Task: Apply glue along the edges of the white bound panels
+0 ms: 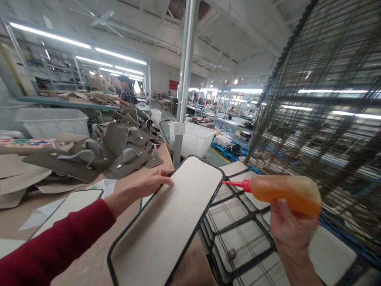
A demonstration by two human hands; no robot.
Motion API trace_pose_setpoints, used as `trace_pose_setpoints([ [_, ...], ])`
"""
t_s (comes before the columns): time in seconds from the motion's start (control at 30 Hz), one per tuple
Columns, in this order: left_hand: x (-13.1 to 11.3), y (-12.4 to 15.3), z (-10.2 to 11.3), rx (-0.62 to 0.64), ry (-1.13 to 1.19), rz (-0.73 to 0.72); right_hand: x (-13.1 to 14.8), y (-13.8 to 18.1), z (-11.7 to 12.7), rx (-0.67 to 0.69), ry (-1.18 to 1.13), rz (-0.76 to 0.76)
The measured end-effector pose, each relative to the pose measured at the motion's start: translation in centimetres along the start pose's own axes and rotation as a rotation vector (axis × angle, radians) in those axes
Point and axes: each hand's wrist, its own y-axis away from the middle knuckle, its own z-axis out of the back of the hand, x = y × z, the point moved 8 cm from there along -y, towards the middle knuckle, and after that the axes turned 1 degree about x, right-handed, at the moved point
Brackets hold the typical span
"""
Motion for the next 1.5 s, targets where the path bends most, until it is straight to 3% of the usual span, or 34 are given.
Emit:
trace_pose_setpoints([
  [0.27, 0.3, -0.2, 0.2, -0.069, 0.074, 0.07, -2.3, 3.3, 1.8, 0.063, 0.104, -0.184],
  [0.43, 1.0, -1.0, 1.3, -0.095, 0.083, 0.099, -3.2, 8.4, 2.7, 0.167, 0.213, -0.337],
  [0.57, 1.1, -1.8, 2.5, -0.186, 0.049, 0.071, -4.2, 12.1, 1.9, 0.279, 0.132, -0.522],
  [0.63, 1.0, -2.1, 2.5, -0.195, 0.033, 0.039, -4.1, 11.2, 1.2, 0.226, 0.098, -0.494],
  [0.73, 0.9, -2.5, 1.3, -0.111, 0.012, -0.009, -3.6, 7.4, -0.3, 0.096, 0.094, -0.326],
  [0.83, 0.8, -2.5, 0.5, -0.064, -0.004, -0.02, -4.6, 4.6, -2.1, 0.109, 0.077, -0.264],
  [0.93, 0.9, -2.4, 0.2, -0.039, 0.013, -0.01, -5.9, 3.9, -2.6, 0.139, 0.088, -0.251],
  [1.2, 1.4, -2.4, 0.9, -0.059, 0.002, -0.019, -7.8, 6.2, -1.2, 0.113, 0.106, -0.304],
  [1.4, 1.3, -2.5, 1.0, -0.133, 0.05, 0.051, -7.8, 12.6, -0.9, 0.329, 0.215, -0.427],
  [1.5, 1.3, -2.4, 0.5, -0.122, 0.058, 0.062, -7.3, 10.7, -1.8, 0.3, 0.241, -0.298],
])
